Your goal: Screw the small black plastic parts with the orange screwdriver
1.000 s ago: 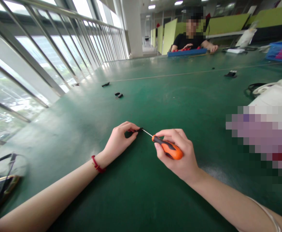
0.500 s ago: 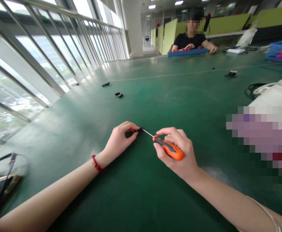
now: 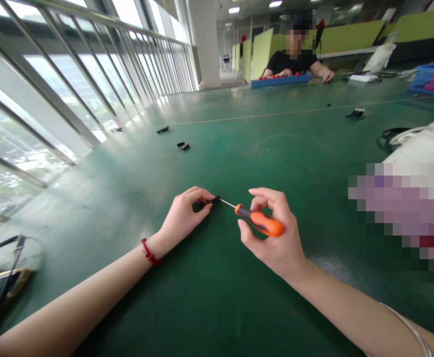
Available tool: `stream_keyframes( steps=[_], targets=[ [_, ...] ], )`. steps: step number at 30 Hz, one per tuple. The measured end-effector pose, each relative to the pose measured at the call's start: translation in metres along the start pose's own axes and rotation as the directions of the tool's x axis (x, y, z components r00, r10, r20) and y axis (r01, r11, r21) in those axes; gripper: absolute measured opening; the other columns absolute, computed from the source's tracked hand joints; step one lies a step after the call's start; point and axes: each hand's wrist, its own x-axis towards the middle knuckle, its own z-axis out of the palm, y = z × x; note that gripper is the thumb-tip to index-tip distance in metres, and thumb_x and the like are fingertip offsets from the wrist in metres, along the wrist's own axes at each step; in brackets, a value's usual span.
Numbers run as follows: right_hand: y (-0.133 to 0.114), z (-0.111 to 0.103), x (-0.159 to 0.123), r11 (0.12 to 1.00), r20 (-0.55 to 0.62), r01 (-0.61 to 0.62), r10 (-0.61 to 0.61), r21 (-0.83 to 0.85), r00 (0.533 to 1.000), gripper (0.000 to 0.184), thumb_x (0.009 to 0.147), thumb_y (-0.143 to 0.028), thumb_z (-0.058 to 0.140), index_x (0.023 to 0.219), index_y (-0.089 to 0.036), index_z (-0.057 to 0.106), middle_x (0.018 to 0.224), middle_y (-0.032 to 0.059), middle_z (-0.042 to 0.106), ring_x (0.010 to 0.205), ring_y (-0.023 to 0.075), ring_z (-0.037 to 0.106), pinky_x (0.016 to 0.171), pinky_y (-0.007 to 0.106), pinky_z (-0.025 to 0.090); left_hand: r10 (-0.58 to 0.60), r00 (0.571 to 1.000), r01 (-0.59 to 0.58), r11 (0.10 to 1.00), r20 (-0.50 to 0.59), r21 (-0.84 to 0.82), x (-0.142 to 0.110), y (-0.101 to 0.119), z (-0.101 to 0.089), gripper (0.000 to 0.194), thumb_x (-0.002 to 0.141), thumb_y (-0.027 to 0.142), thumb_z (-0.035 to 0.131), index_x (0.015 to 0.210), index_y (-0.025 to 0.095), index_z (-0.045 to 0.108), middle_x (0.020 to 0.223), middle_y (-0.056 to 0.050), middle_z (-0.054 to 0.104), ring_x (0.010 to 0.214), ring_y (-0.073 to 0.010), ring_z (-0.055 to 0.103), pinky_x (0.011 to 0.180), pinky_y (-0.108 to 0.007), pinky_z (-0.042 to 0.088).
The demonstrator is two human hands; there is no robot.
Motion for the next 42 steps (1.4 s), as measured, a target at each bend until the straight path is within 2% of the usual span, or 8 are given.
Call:
stream_keyframes(
  steps=[3, 7, 12, 16, 21, 34, 39, 42],
  targets=[
    [-0.0001, 0.0000, -0.0003, 0.999, 0.051, -0.030, 0.031, -0.032, 0.998, 0.019, 0.078, -0.021, 0.063, 0.095, -0.025, 0.056, 0.062, -0.0032, 0.057, 0.060, 0.0150, 0.060, 0.062, 0.031, 0.052, -0.002, 1.000, 0.002, 1.000, -0.001, 0.000, 0.0000, 0.0002, -0.0003, 0.015, 0.077, 0.010, 0.054, 0.085, 0.018, 0.065, 0.090, -0.002, 0.066, 0.081, -0.0147, 0.062, 0.074, -0.027, 0.050],
    [0.0006, 0.0004, -0.0007, 0.999, -0.034, 0.001, 0.000, 0.043, 0.999, 0.037, 0.073, -0.019, 0.067, 0.107, -0.024, 0.053, 0.086, 0.0025, 0.062, 0.073, 0.0171, 0.064, 0.068, 0.032, 0.055, -0.004, 1.000, 0.004, 1.000, 0.005, 0.001, 0.0000, 0.0004, -0.0006, 0.015, 0.077, 0.009, 0.054, 0.084, 0.017, 0.065, 0.090, -0.002, 0.066, 0.081, -0.0139, 0.062, 0.075, -0.026, 0.050],
    [-0.0005, -0.0001, -0.0002, 1.000, 0.111, -0.030, 0.030, -0.004, 0.993, 0.017, 0.078, -0.019, 0.063, 0.093, -0.024, 0.057, 0.070, -0.0017, 0.062, 0.059, 0.0131, 0.062, 0.056, 0.026, 0.052, -0.002, 1.000, 0.002, 1.000, 0.006, 0.003, 0.0000, 0.0002, -0.0005, 0.015, 0.077, 0.010, 0.054, 0.085, 0.018, 0.065, 0.091, -0.002, 0.066, 0.081, -0.0142, 0.062, 0.074, -0.027, 0.050],
    [-0.0009, 0.0002, -0.0001, 0.999, 0.003, 0.005, -0.005, 0.033, 1.000, 0.035, 0.073, -0.018, 0.065, 0.106, -0.023, 0.054, 0.079, 0.0004, 0.060, 0.068, 0.0150, 0.062, 0.063, 0.029, 0.054, 0.000, 1.000, 0.000, 1.000, 0.005, 0.006, 0.0000, -0.0003, -0.0003, 0.015, 0.078, 0.011, 0.054, 0.085, 0.018, 0.065, 0.091, -0.003, 0.066, 0.081, -0.0149, 0.062, 0.074, -0.027, 0.050],
    [-0.0017, -0.0005, 0.0005, 0.999, 0.075, -0.033, 0.034, -0.016, 0.997, 0.010, 0.078, -0.022, 0.063, 0.087, -0.025, 0.059, 0.072, -0.0004, 0.064, 0.064, 0.0152, 0.063, 0.059, 0.028, 0.053, -0.007, 1.000, 0.007, 1.000, 0.009, 0.000, 0.0000, -0.0004, -0.0005, 0.015, 0.078, 0.011, 0.055, 0.085, 0.018, 0.065, 0.091, -0.002, 0.066, 0.082, -0.0143, 0.062, 0.075, -0.027, 0.050],
    [-0.0006, 0.0004, -0.0008, 0.995, 0.030, -0.006, 0.003, 0.103, 1.000, 0.039, 0.072, -0.014, 0.065, 0.107, -0.024, 0.052, 0.079, -0.0006, 0.055, 0.069, 0.0143, 0.059, 0.065, 0.029, 0.053, 0.000, 1.000, 0.000, 1.000, 0.006, 0.002, -0.0002, -0.0003, -0.0006, 0.015, 0.078, 0.010, 0.055, 0.085, 0.018, 0.065, 0.091, -0.002, 0.066, 0.082, -0.0144, 0.062, 0.075, -0.027, 0.050],
    [-0.0010, -0.0006, -0.0008, 0.999, 0.125, -0.044, 0.041, 0.025, 0.991, 0.013, 0.077, -0.018, 0.063, 0.088, -0.023, 0.058, 0.078, -0.0004, 0.063, 0.063, 0.0118, 0.061, 0.060, 0.025, 0.051, -0.014, 1.000, 0.014, 1.000, 0.012, 0.000, -0.0001, -0.0002, -0.0005, 0.014, 0.078, 0.010, 0.055, 0.085, 0.018, 0.065, 0.091, -0.002, 0.066, 0.082, -0.0138, 0.061, 0.076, -0.026, 0.049],
    [0.0005, 0.0005, -0.0007, 0.999, 0.054, 0.016, -0.018, 0.044, 0.998, 0.025, 0.074, -0.013, 0.063, 0.096, -0.023, 0.056, 0.084, 0.0009, 0.061, 0.072, 0.0137, 0.061, 0.066, 0.026, 0.052, -0.025, 1.000, 0.025, 1.000, 0.013, 0.002, 0.0001, 0.0006, -0.0008, 0.013, 0.078, 0.011, 0.056, 0.085, 0.017, 0.065, 0.090, -0.001, 0.066, 0.081, -0.0136, 0.061, 0.075, -0.026, 0.049]
  ],
)
